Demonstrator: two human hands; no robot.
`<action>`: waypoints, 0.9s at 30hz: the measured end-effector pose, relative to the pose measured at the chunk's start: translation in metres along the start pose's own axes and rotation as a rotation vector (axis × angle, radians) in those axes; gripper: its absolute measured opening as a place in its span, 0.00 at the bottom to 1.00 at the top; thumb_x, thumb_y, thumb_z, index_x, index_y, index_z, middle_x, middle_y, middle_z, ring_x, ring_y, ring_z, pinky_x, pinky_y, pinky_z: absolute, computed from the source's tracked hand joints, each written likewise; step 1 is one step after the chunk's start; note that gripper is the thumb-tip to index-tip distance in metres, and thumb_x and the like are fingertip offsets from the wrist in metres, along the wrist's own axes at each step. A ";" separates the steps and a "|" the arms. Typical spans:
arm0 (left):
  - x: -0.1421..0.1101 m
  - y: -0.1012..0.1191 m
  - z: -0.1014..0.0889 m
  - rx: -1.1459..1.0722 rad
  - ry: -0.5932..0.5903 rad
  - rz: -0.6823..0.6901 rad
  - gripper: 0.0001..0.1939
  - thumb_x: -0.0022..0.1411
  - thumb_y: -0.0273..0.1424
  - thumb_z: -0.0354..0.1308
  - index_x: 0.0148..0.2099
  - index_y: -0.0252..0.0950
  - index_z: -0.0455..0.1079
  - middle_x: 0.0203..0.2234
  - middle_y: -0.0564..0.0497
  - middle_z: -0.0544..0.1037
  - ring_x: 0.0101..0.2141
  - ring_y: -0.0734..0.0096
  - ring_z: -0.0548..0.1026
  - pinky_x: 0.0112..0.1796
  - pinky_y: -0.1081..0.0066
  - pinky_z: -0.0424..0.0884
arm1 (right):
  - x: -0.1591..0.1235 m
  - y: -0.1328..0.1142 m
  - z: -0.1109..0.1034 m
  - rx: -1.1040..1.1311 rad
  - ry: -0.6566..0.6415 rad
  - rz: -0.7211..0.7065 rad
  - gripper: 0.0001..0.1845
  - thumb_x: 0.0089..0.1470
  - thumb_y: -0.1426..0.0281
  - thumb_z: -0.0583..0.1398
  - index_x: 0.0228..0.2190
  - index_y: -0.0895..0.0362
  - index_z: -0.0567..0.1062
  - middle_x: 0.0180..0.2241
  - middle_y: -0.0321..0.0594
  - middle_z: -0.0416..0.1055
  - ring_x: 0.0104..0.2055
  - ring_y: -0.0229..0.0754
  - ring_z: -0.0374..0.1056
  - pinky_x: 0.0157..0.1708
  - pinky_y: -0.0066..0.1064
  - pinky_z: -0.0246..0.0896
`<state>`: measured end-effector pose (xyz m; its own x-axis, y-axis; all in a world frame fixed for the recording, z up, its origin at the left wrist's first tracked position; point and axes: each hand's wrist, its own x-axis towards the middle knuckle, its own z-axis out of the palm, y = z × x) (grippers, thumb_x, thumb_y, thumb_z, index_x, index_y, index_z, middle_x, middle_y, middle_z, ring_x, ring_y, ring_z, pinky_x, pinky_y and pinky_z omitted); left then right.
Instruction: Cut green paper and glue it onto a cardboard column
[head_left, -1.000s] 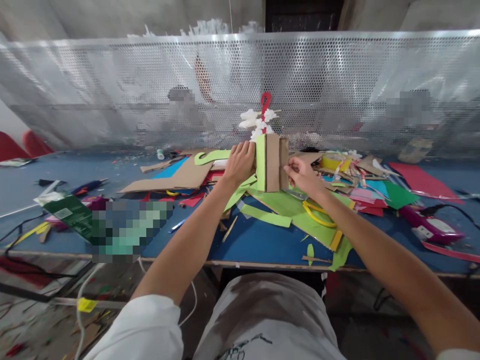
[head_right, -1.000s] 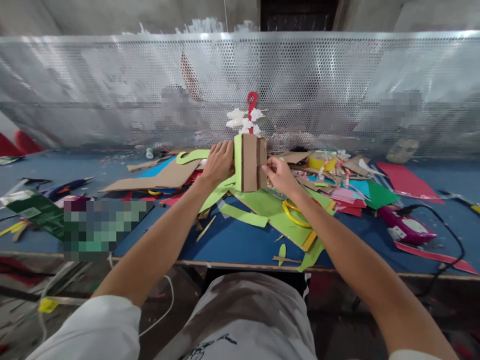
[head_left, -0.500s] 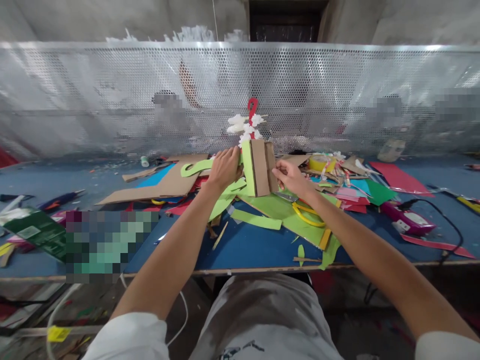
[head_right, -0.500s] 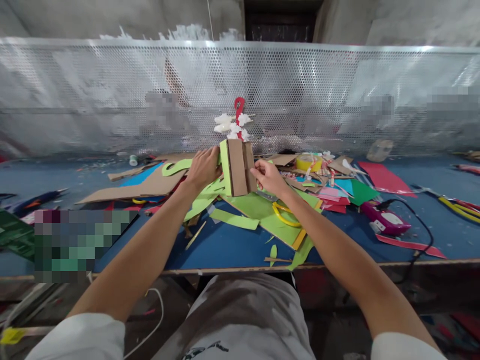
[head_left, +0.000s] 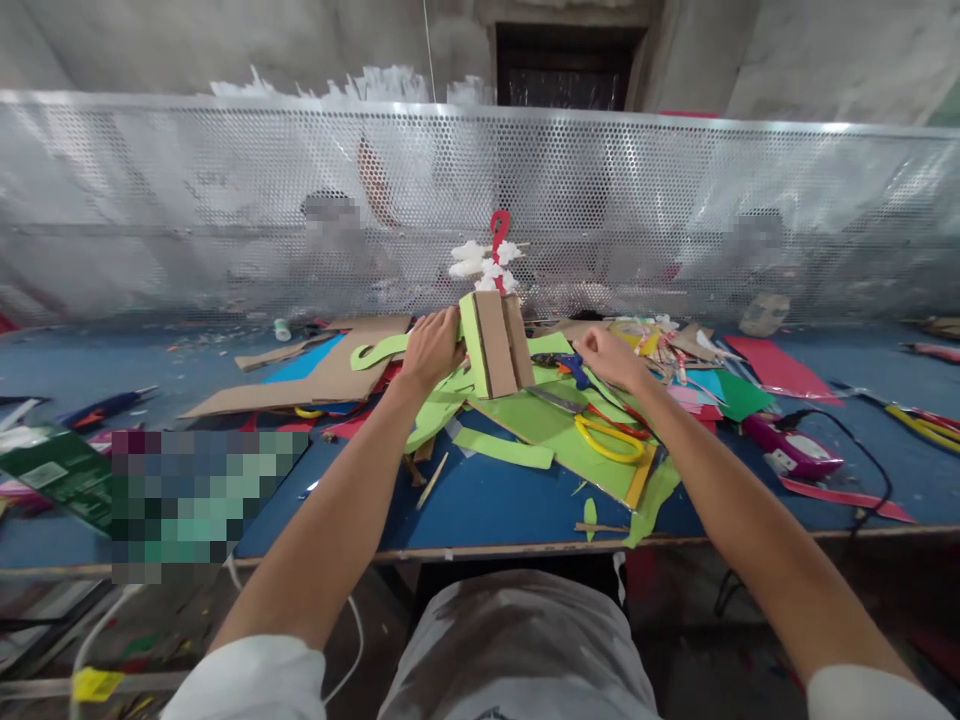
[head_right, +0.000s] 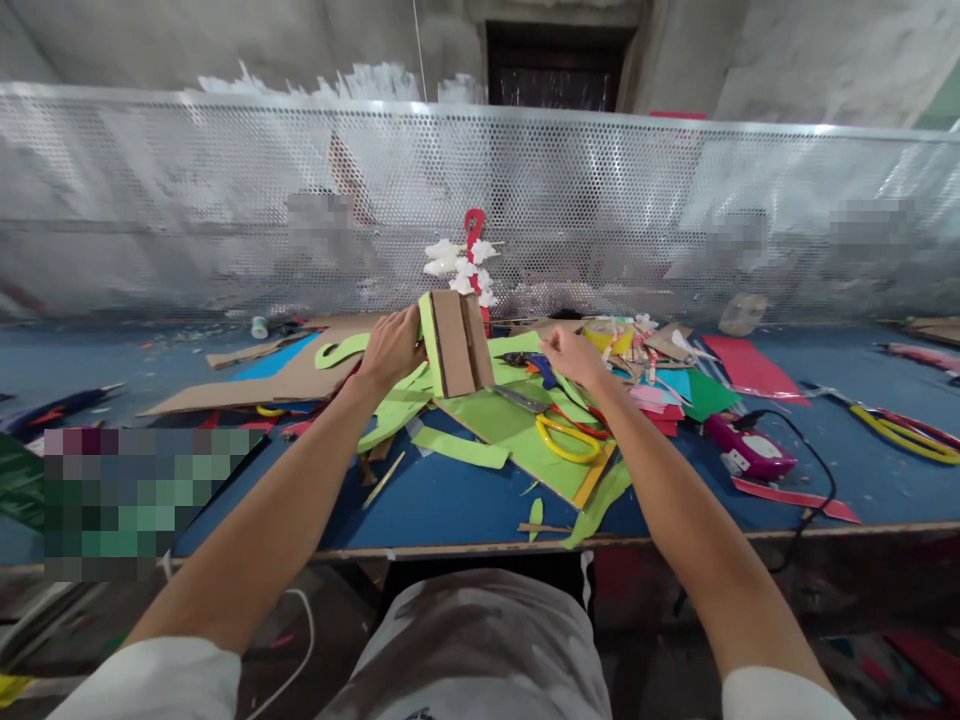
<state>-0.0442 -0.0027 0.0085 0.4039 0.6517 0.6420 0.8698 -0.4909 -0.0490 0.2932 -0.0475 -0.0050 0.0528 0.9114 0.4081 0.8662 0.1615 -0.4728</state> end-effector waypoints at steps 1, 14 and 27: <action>0.000 -0.001 -0.001 0.001 0.001 -0.010 0.17 0.65 0.29 0.52 0.56 0.35 0.65 0.46 0.35 0.79 0.51 0.44 0.77 0.50 0.53 0.68 | 0.000 0.006 -0.005 -0.137 -0.064 0.027 0.18 0.62 0.54 0.62 0.28 0.54 0.69 0.30 0.43 0.75 0.33 0.45 0.69 0.32 0.32 0.60; 0.004 -0.005 -0.006 0.005 0.040 0.001 0.19 0.66 0.32 0.53 0.58 0.37 0.66 0.48 0.35 0.79 0.53 0.42 0.74 0.52 0.51 0.66 | -0.001 0.003 0.006 -0.302 -0.344 0.104 0.21 0.66 0.56 0.59 0.25 0.55 0.75 0.20 0.44 0.73 0.30 0.50 0.74 0.33 0.34 0.61; 0.001 0.005 -0.001 0.028 -0.022 0.062 0.21 0.64 0.29 0.53 0.59 0.36 0.64 0.51 0.35 0.77 0.55 0.43 0.73 0.54 0.52 0.65 | -0.002 0.001 -0.001 0.880 -0.004 -0.027 0.20 0.54 0.66 0.68 0.40 0.49 0.63 0.29 0.31 0.70 0.27 0.38 0.67 0.27 0.30 0.64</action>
<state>-0.0398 -0.0047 0.0094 0.4629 0.6332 0.6203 0.8506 -0.5142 -0.1099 0.2942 -0.0500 -0.0054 0.0352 0.9041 0.4258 0.1697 0.4144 -0.8941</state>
